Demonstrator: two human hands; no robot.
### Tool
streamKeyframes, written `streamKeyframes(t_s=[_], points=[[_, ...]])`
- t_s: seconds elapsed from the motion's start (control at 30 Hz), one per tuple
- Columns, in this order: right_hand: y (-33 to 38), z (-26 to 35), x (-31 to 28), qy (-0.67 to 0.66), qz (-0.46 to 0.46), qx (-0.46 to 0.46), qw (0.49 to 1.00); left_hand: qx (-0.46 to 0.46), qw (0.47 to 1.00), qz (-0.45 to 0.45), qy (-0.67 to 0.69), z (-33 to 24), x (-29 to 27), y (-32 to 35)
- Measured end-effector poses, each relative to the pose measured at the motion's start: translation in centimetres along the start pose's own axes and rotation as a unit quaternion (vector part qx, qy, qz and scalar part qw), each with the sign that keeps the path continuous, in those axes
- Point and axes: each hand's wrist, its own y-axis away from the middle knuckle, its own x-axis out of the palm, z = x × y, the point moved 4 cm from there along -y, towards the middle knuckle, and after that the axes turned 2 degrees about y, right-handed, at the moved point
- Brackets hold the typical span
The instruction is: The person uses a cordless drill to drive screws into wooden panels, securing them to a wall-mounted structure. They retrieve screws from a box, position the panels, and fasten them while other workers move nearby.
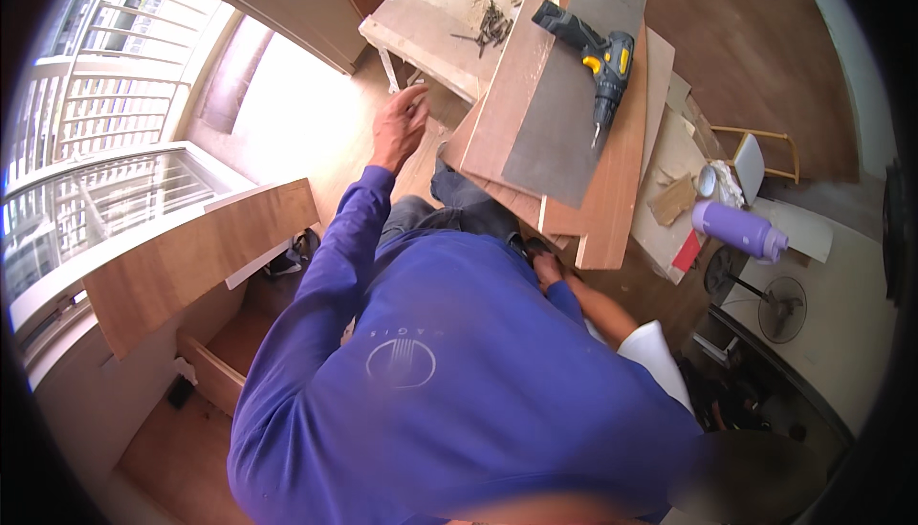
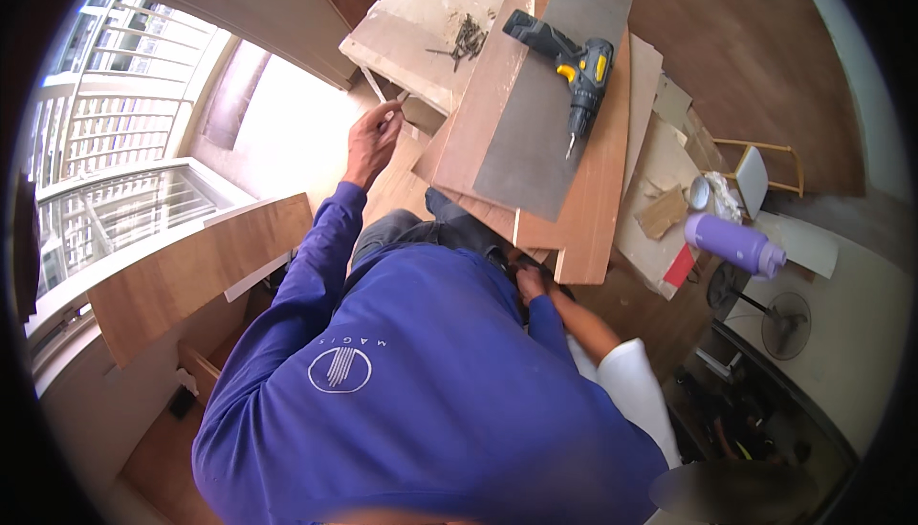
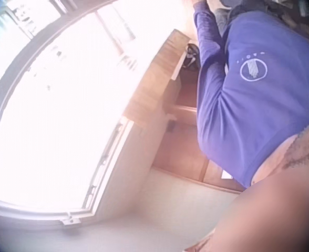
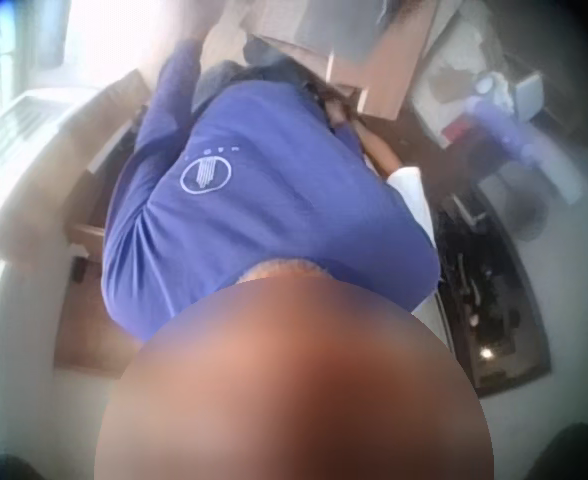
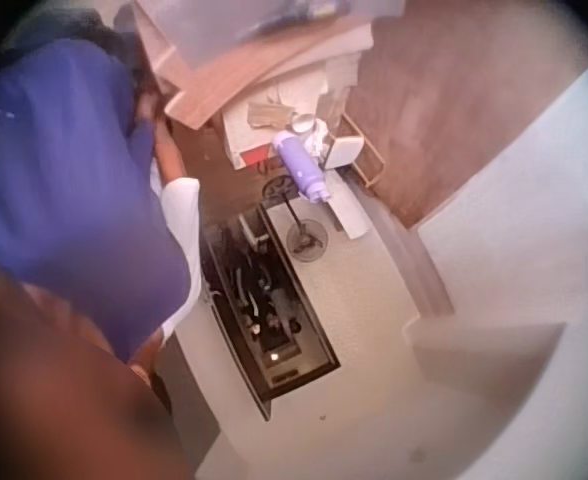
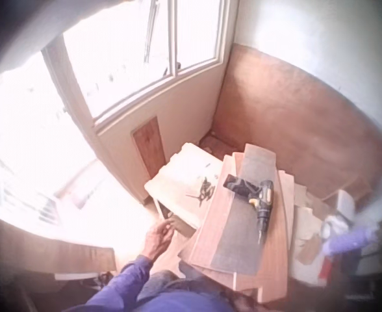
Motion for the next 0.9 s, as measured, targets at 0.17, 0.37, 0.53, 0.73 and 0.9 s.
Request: streamKeyframes(t_s=[0.17, 0.37, 0.53, 0.73, 0.9], points=[[0.6, 0.1, 0.7, 0.125, 0.017, -0.144, 0.982, 0.155, 0.978, 0.043, -0.136, -5.4, 4.7, -7.5], [5.3, -2.0, 0.1, -0.087, 0.085, 0.213, 0.969, 0.206, 0.910, 0.130, -0.336, -8.7, 8.5, -12.9], [7.4, -3.4, 0.0, -0.243, 0.008, 0.272, 0.931, 0.191, 0.890, 0.155, -0.383, -8.0, 9.2, -13.8], [8.0, 0.5, 5.7, -0.198, 0.051, 0.284, 0.937, 0.174, 0.917, 0.156, -0.324, -5.6, 6.2, -14.3], [7.1, 6.4, 7.4, -0.178, 0.083, 0.227, 0.954, 0.150, 0.955, 0.132, -0.220, -3.9, 3.7, -14.6]])
